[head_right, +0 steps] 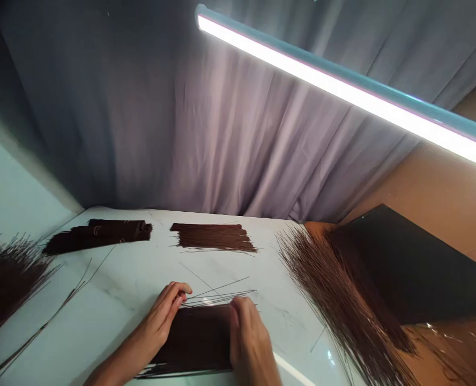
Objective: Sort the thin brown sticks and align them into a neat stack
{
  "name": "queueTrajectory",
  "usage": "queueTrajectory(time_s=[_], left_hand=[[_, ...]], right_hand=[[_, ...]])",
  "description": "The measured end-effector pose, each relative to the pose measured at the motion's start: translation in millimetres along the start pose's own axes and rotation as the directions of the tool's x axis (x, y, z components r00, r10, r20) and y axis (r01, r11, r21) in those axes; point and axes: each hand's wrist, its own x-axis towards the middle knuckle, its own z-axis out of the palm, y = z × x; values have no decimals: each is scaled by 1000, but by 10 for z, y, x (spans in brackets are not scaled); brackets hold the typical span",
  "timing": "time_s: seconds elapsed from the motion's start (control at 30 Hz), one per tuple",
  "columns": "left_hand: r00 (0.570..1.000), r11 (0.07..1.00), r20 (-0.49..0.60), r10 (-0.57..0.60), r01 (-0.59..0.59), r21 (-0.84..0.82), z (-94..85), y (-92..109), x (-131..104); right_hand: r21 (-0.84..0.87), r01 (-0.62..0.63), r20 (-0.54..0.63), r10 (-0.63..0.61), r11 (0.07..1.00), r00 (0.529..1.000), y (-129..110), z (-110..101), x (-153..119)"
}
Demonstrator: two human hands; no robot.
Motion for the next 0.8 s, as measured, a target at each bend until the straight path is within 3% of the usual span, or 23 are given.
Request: queueTrajectory(time_s=[0.1, 0.33, 0.5, 0.57, 0.67, 0.8], left_hand=[[994, 991, 95, -45, 56, -122, -16, 61, -59], [942, 937, 317, -109, 203, -283, -65, 145, -92], [972, 843, 213, -102, 198, -501, 142, 185, 18], [984, 796, 114, -140, 180, -578, 233, 177, 49], [976, 777, 86, -198, 210, -593, 289, 166, 61], [968, 755, 56, -246, 227, -616, 301, 203, 48]], right_hand=[[15, -57, -3, 57, 998, 998, -13, 131, -26], [48, 58, 9, -59, 997, 998, 25, 151, 28], [175, 112, 48, -122, 978, 991, -136, 337, -69], [226, 41, 9, -44, 973, 999, -205, 418, -106], [305, -99, -39, 116, 947, 992, -255, 488, -144], [322, -151, -28, 169, 934, 985, -262, 505, -168]])
